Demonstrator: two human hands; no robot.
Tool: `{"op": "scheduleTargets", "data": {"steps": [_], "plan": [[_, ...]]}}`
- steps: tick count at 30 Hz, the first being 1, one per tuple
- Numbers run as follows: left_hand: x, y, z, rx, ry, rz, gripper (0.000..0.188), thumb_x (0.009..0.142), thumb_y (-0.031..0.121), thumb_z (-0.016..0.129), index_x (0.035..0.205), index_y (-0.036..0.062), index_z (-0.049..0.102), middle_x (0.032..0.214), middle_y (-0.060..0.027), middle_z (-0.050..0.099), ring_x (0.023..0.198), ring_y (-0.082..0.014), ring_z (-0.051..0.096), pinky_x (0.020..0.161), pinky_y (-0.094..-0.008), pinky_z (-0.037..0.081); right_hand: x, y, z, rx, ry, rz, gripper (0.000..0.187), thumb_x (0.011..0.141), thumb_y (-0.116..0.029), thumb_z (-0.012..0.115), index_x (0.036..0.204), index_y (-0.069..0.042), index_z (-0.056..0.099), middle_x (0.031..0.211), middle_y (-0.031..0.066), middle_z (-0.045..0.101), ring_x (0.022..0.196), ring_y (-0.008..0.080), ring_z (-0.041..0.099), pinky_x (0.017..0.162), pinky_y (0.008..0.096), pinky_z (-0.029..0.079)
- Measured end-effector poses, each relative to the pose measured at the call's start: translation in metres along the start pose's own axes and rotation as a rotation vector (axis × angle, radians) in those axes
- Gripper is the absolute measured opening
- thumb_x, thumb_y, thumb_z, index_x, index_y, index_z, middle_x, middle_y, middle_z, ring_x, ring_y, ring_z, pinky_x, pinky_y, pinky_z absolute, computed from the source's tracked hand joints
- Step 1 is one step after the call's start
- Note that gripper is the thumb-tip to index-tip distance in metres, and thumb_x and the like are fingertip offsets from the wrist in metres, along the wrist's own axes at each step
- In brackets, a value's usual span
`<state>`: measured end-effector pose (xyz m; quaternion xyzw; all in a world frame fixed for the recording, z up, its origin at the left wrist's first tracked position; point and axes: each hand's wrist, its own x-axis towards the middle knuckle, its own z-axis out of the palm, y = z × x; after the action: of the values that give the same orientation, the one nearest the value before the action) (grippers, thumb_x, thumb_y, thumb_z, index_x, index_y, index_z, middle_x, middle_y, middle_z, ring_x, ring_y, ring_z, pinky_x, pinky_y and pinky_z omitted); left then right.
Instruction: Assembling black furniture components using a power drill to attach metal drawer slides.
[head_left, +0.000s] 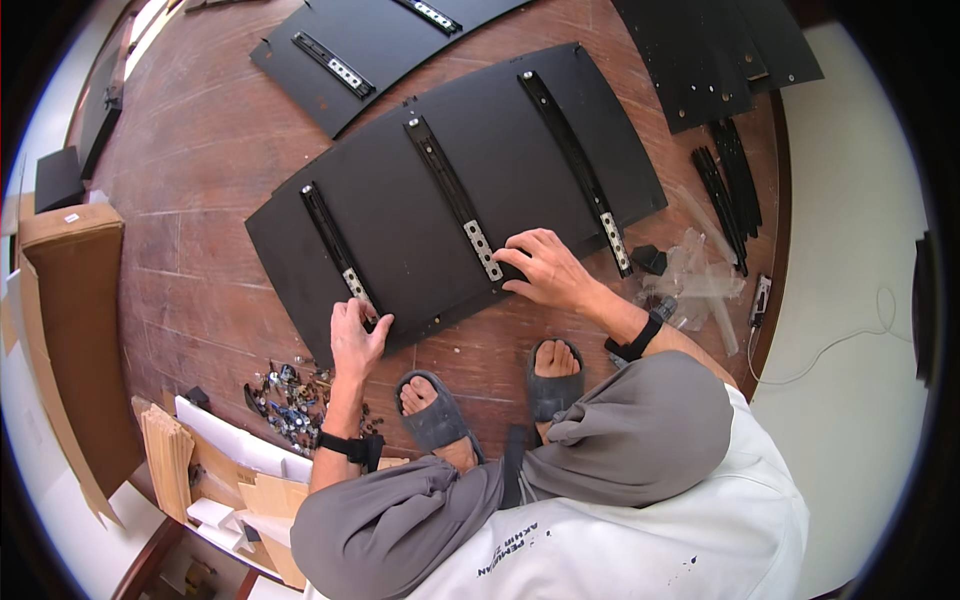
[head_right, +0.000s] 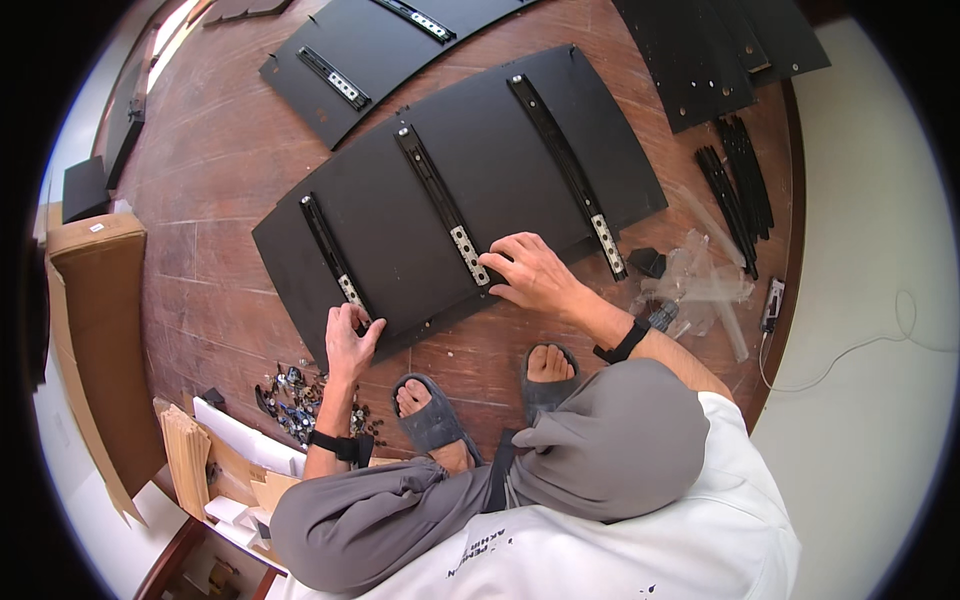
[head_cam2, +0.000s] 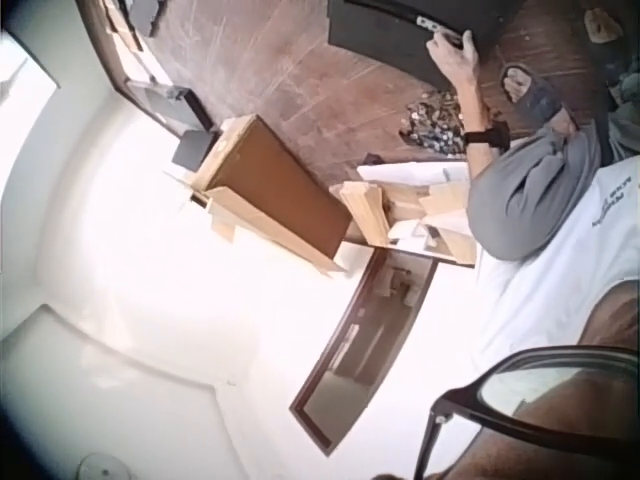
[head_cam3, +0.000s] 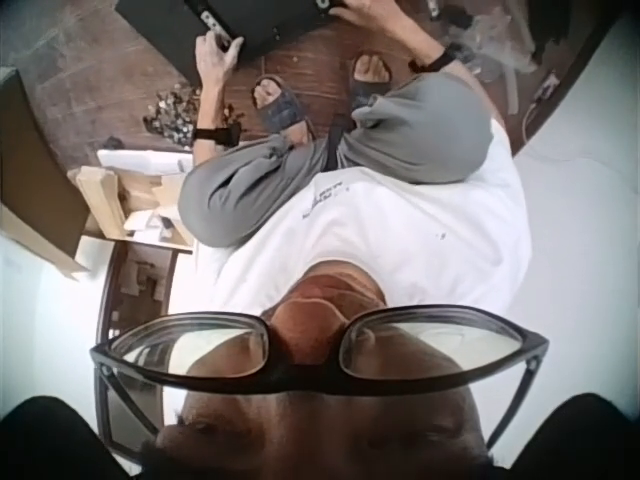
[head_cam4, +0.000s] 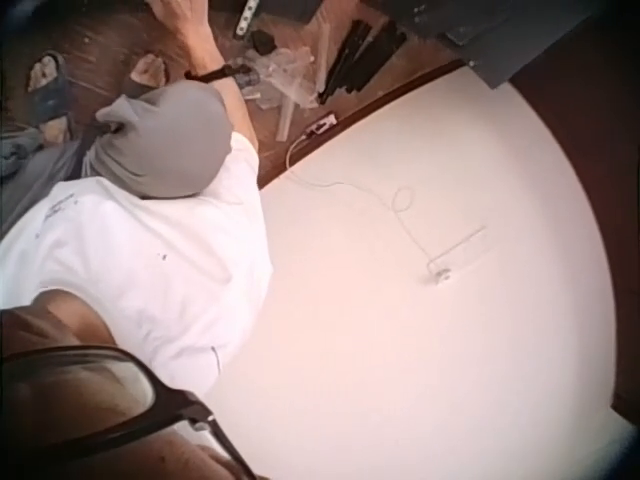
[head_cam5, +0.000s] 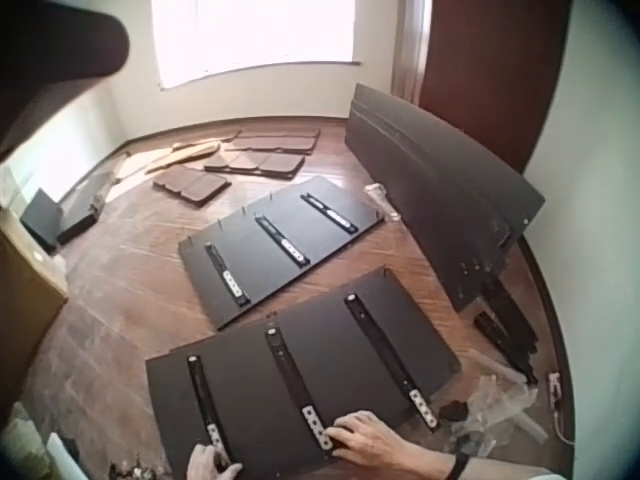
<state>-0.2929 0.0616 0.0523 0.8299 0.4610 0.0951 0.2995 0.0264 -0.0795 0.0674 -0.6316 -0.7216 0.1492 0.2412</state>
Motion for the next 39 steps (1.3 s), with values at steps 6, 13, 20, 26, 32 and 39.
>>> {"op": "scheduleTargets", "data": {"steps": [6, 13, 20, 26, 32, 39], "plan": [[-0.004, -0.006, 0.002, -0.011, 0.004, 0.023, 0.030, 0.069, 0.017, 0.080, 0.082, 0.0046, 0.055, 0.081, -0.0099, 0.052, 0.077, -0.0283, 0.052, 0.071, -0.0388, 0.044, 0.012, 0.001, 0.011, 0.001, 0.085, 0.086, 0.046, 0.070, -0.016, 0.080, 0.110, -0.011, 0.059, 0.106, 0.0083, 0.056, 0.102, 0.0282, 0.055, 0.090, 0.0404, 0.044], [-0.004, -0.011, 0.000, -0.022, 0.006, 0.004, 0.029, 0.069, 0.016, 0.080, 0.080, 0.0054, 0.056, 0.077, -0.0070, 0.047, 0.071, -0.0236, 0.049, 0.065, -0.0362, 0.044, -0.062, 0.038, -0.080, -0.130, -0.095, 0.245, 0.058, 0.057, -0.021, 0.087, 0.107, -0.011, 0.060, 0.104, 0.0086, 0.057, 0.104, 0.0280, 0.054, 0.093, 0.0415, 0.043], [-0.001, -0.009, 0.000, -0.019, -0.043, -0.032, 0.029, 0.068, 0.018, 0.080, 0.082, 0.0054, 0.057, 0.077, -0.0069, 0.045, 0.070, -0.0224, 0.047, 0.065, -0.0350, 0.043, -0.087, 0.072, -0.094, -0.185, -0.226, 0.212, 0.058, 0.059, -0.019, 0.085, 0.110, -0.012, 0.059, 0.105, 0.0051, 0.057, 0.102, 0.0260, 0.055, 0.090, 0.0378, 0.045], [0.000, -0.006, -0.001, -0.010, -0.077, -0.041, 0.030, 0.068, 0.019, 0.080, 0.082, 0.0056, 0.056, 0.077, -0.0065, 0.044, 0.070, -0.0218, 0.046, 0.064, -0.0347, 0.042, -0.067, 0.097, -0.085, -0.189, -0.005, 0.189, 0.045, 0.066, -0.023, 0.082, 0.103, -0.011, 0.060, 0.100, 0.0039, 0.058, 0.092, 0.0247, 0.058, 0.083, 0.0359, 0.047], [0.001, -0.007, 0.000, -0.031, -0.089, -0.056, 0.031, 0.068, 0.019, 0.080, 0.082, 0.0055, 0.056, 0.077, -0.0062, 0.044, 0.069, -0.0216, 0.045, 0.063, -0.0347, 0.042, -0.049, 0.117, -0.083, -0.143, 0.059, 0.227, 0.047, 0.066, -0.030, 0.083, 0.103, -0.012, 0.060, 0.103, 0.0055, 0.057, 0.095, 0.0267, 0.057, 0.084, 0.0371, 0.047], [0.000, -0.011, -0.002, -0.078, -0.050, -0.063, 0.032, 0.070, 0.021, 0.082, 0.080, 0.0054, 0.056, 0.076, -0.0028, 0.044, 0.065, -0.0153, 0.043, 0.059, -0.0295, 0.040, -0.047, 0.125, -0.081, -0.109, 0.096, 0.356, 0.064, 0.056, -0.037, 0.087, 0.109, -0.011, 0.062, 0.106, 0.0070, 0.056, 0.101, 0.0286, 0.055, 0.090, 0.0390, 0.045]]}}
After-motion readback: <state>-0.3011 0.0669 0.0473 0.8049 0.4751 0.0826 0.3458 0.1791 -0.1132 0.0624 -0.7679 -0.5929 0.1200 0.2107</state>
